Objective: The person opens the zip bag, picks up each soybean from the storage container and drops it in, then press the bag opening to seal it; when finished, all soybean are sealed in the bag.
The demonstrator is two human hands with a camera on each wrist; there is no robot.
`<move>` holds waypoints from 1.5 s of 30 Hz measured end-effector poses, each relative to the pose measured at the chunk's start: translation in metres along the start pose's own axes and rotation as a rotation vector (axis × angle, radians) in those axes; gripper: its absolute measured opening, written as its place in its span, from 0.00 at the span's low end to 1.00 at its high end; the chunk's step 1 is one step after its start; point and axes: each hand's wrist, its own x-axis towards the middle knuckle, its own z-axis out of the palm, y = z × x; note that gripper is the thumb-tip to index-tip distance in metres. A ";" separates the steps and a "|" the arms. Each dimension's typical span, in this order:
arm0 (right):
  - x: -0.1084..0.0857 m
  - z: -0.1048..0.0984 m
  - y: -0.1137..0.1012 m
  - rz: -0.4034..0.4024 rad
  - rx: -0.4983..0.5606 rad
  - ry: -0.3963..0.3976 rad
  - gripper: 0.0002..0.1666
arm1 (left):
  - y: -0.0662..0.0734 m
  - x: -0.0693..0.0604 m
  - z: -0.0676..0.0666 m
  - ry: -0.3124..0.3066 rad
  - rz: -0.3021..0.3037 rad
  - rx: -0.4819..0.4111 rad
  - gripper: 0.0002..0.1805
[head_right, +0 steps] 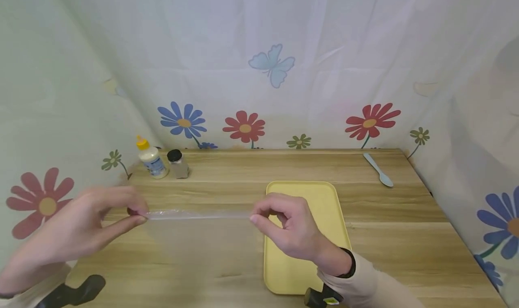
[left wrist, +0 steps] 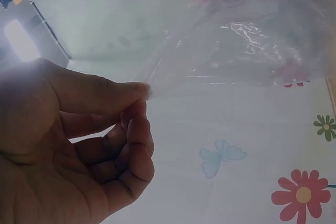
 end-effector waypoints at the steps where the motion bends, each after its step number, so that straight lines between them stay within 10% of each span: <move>1: -0.001 0.001 0.000 0.007 0.008 -0.003 0.15 | 0.000 0.000 0.000 0.000 -0.002 -0.002 0.22; 7: -0.007 0.001 0.019 0.114 0.041 -0.017 0.15 | -0.017 0.004 0.012 -0.023 -0.062 0.016 0.18; 30: -0.008 0.000 0.134 0.393 -0.169 -0.061 0.03 | -0.151 0.024 0.105 -0.111 -0.251 -0.052 0.04; 45: -0.009 -0.013 0.215 0.667 -0.474 -0.301 0.04 | -0.215 0.047 0.163 -0.220 -0.458 -0.038 0.03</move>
